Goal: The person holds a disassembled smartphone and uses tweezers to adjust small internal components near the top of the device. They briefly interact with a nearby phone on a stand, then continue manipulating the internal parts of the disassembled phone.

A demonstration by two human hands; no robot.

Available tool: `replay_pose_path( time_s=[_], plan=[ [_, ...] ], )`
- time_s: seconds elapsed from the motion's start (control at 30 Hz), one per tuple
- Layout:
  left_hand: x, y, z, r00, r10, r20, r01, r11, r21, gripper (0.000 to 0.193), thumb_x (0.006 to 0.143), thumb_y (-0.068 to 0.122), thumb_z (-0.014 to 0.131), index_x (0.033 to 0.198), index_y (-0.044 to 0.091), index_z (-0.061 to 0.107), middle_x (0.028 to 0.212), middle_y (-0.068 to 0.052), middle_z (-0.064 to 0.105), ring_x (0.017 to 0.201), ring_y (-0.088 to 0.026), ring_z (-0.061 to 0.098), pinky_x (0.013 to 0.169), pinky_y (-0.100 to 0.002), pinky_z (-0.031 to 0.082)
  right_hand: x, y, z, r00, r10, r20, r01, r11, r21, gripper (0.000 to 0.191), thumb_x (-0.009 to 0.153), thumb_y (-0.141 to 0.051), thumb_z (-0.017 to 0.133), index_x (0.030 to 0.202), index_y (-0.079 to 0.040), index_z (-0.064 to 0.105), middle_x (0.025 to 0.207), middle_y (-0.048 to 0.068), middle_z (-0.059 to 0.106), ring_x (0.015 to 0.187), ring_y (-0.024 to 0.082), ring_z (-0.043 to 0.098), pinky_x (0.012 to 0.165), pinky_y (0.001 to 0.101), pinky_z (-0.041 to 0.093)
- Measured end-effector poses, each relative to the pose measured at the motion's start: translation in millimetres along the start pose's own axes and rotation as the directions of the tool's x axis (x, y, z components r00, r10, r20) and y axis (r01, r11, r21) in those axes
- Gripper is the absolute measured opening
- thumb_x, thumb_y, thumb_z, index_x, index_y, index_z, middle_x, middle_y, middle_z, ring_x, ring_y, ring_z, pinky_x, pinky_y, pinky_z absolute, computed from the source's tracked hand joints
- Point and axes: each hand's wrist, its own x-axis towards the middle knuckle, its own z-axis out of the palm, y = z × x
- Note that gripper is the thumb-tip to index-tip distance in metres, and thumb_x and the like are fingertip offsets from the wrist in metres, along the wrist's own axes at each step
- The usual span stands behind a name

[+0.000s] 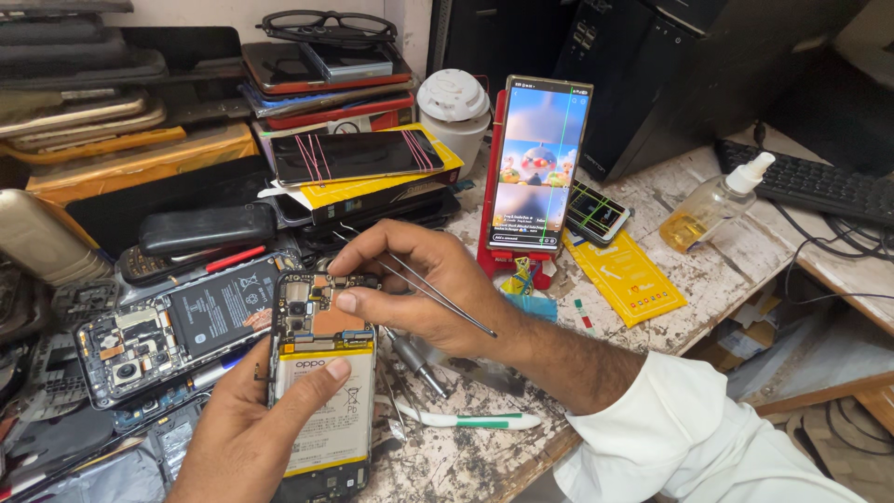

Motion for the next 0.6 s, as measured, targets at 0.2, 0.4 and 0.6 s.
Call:
replay_pose_path(
  time_s=[0.2, 0.4, 0.6],
  plan=[
    [1.3, -6.1, -2.9, 0.996, 0.049, 0.070, -0.045, 0.997, -0.061, 0.041, 0.094, 0.012, 0.073, 0.132, 0.001, 0.065, 0.105, -0.021, 0.078, 0.091, -0.026, 0.082, 0.078, -0.041, 0.067, -0.6, -0.4, 0.2, 1.000, -0.006, 0.001, 0.006, 1.000, 0.008, 0.028, 0.098, -0.012, 0.074, 0.121, 0.000, 0.065, 0.110, 0.006, 0.070, 0.103, 0.010, 0.067, 0.092, 0.0265, 0.059],
    [1.4, -6.8, -4.7, 0.996, 0.032, 0.085, -0.023, 0.994, -0.107, 0.042, 0.095, 0.011, 0.073, 0.134, 0.001, 0.063, 0.105, -0.023, 0.081, 0.088, -0.028, 0.083, 0.076, -0.043, 0.068, 0.4, -2.3, -0.1, 1.000, 0.000, -0.001, 0.000, 1.000, 0.008, 0.028, 0.097, -0.012, 0.075, 0.121, 0.000, 0.065, 0.110, 0.006, 0.070, 0.103, 0.010, 0.067, 0.092, 0.0261, 0.059],
    [-1.4, 2.8, 0.4, 0.999, -0.051, -0.007, 0.051, 0.997, -0.058, 0.043, 0.088, 0.015, 0.071, 0.130, 0.003, 0.067, 0.099, -0.020, 0.080, 0.084, -0.025, 0.081, 0.074, -0.040, 0.066, 0.6, -3.0, -0.1, 1.000, 0.002, 0.002, -0.002, 1.000, -0.005, 0.028, 0.098, -0.012, 0.074, 0.121, 0.000, 0.065, 0.110, 0.006, 0.070, 0.103, 0.009, 0.067, 0.091, 0.0259, 0.059]
  ],
)
